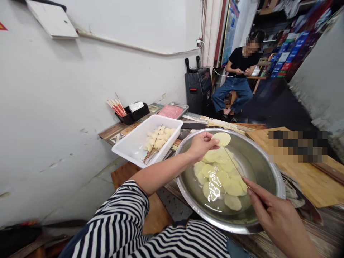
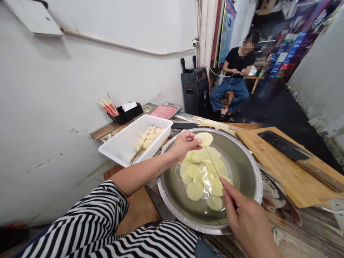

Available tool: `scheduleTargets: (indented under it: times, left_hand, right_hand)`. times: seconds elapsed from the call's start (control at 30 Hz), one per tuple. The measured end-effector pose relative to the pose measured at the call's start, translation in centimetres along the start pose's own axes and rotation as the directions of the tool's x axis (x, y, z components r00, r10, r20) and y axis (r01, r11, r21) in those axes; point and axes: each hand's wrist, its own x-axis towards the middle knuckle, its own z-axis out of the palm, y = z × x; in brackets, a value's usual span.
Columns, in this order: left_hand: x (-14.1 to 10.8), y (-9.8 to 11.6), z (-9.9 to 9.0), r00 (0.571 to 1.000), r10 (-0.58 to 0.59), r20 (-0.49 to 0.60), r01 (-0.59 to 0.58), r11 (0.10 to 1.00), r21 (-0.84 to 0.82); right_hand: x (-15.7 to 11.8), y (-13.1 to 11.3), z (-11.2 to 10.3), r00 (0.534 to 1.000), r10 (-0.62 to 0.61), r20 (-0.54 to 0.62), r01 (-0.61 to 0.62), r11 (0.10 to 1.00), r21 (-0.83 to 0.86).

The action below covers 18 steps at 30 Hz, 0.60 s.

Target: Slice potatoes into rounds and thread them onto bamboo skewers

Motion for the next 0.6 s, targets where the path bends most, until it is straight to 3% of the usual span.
scheduleTargets:
  times: [0.2, 0.6]
  left_hand:
    - [0.2, -0.6, -0.2, 0.997, 0.032, 0.068, -0.031, 0.999, -0.014]
    - [0.3, -1.1, -0.5, 0.989, 0.111, 0.102, -0.115, 0.993, 0.034]
  right_hand:
    - [-0.4, 0.3, 0.1, 1.0, 0.004, -0.002, -0.004, 1.0, -0.027]
    - [-0.1, -0.3, 0.0, 1.0, 0.012, 0.013, -0.011, 1.0, -0.023]
